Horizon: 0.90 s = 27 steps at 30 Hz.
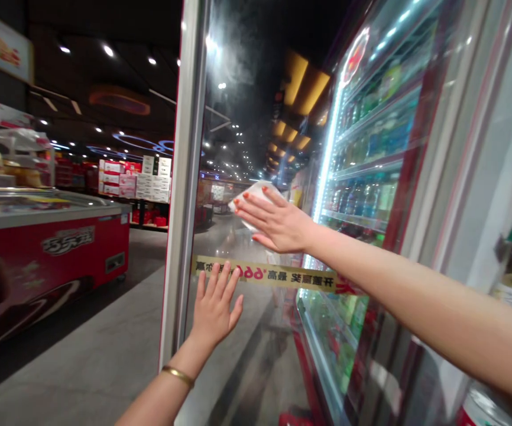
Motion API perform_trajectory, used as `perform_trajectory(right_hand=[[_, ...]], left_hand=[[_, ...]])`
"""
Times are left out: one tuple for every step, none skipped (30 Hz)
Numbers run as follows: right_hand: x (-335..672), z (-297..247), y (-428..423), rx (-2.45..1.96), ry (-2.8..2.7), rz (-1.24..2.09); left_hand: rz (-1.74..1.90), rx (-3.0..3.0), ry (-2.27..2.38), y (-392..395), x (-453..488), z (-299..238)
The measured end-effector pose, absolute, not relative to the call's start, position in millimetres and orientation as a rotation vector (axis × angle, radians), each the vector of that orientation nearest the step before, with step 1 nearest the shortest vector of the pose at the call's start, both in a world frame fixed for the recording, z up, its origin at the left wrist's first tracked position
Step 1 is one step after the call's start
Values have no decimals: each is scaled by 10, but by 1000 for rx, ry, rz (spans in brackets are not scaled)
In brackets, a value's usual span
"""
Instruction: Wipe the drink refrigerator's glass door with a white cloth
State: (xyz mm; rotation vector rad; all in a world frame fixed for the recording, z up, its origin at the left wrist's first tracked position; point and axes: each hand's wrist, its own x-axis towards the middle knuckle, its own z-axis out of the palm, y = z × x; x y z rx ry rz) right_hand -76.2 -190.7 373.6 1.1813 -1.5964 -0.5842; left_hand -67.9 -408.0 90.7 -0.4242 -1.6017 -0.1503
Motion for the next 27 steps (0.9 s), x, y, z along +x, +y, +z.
perform_trajectory(right_hand=[[-744, 3755, -1880, 1276, -1593, -657], [-734, 3883, -1820, 1285, -1601, -664], [-736, 4099, -1740, 1218, -1618, -603], [-753, 4364, -1655, 1075, -1636, -472], [-782, 4629, -1582, 908, -1640, -305], [-820, 4844, -1540, 736, -1624, -125], [-860, 4969, -1541, 601, -1590, 33], [-898, 4980, -1594, 525, -1549, 149], [-929, 4872, -1698, 525, -1516, 203], [-951, 4661, -1842, 608, -1501, 183], [-961, 4381, -2009, 749, -1494, 106], [-958, 4076, -2178, 961, -1509, -55], [-944, 3798, -2326, 1167, -1524, -242], [-924, 3590, -2440, 1324, -1539, -418], [-903, 3484, -2511, 1426, -1550, -564], [-887, 3492, -2540, 1446, -1567, -644], [-880, 3602, -2537, 1391, -1592, -647], [-885, 3785, -2516, 1277, -1616, -577], [-898, 4000, -2495, 1131, -1628, -452], [-914, 4202, -2491, 983, -1620, -300], [-928, 4348, -2518, 856, -1595, -152], [-934, 4413, -2581, 768, -1566, -39], [-929, 4386, -2676, 739, -1551, 9], [-911, 4279, -2793, 773, -1563, -24], [-881, 4121, -2914, 859, -1600, -136], [-843, 3951, -3020, 974, -1646, -300], [-801, 3812, -3092, 1095, -1683, -479]], left_hand=[[-148, -424, -1608, -4081, -670, 910], [-146, -423, -1614, -4080, -662, 912], [-145, -422, -1619, -4078, -656, 913], [-147, -419, -1625, -4074, -650, 913], [-149, -415, -1630, -4067, -645, 911], [-151, -411, -1633, -4058, -642, 907], [-153, -407, -1633, -4048, -639, 901], [-155, -404, -1631, -4038, -637, 894], [-155, -401, -1628, -4029, -636, 886], [-155, -400, -1625, -4021, -635, 879], [-154, -399, -1623, -4016, -634, 872], [-155, -399, -1623, -4013, -634, 865], [-155, -399, -1623, -4012, -634, 860], [-156, -398, -1624, -4014, -633, 855], [-157, -395, -1626, -4018, -633, 851], [-158, -391, -1630, -4023, -633, 848], [-157, -388, -1635, -4028, -635, 845], [-152, -388, -1641, -4033, -639, 842], [-147, -389, -1646, -4037, -645, 839], [-144, -392, -1650, -4040, -653, 836], [-143, -393, -1651, -4042, -663, 833], [-144, -393, -1650, -4042, -672, 830], [-148, -391, -1648, -4041, -680, 828], [-154, -390, -1647, -4039, -684, 827], [-158, -391, -1646, -4039, -683, 827], [-159, -396, -1647, -4041, -675, 829], [-158, -403, -1648, -4047, -659, 833]])
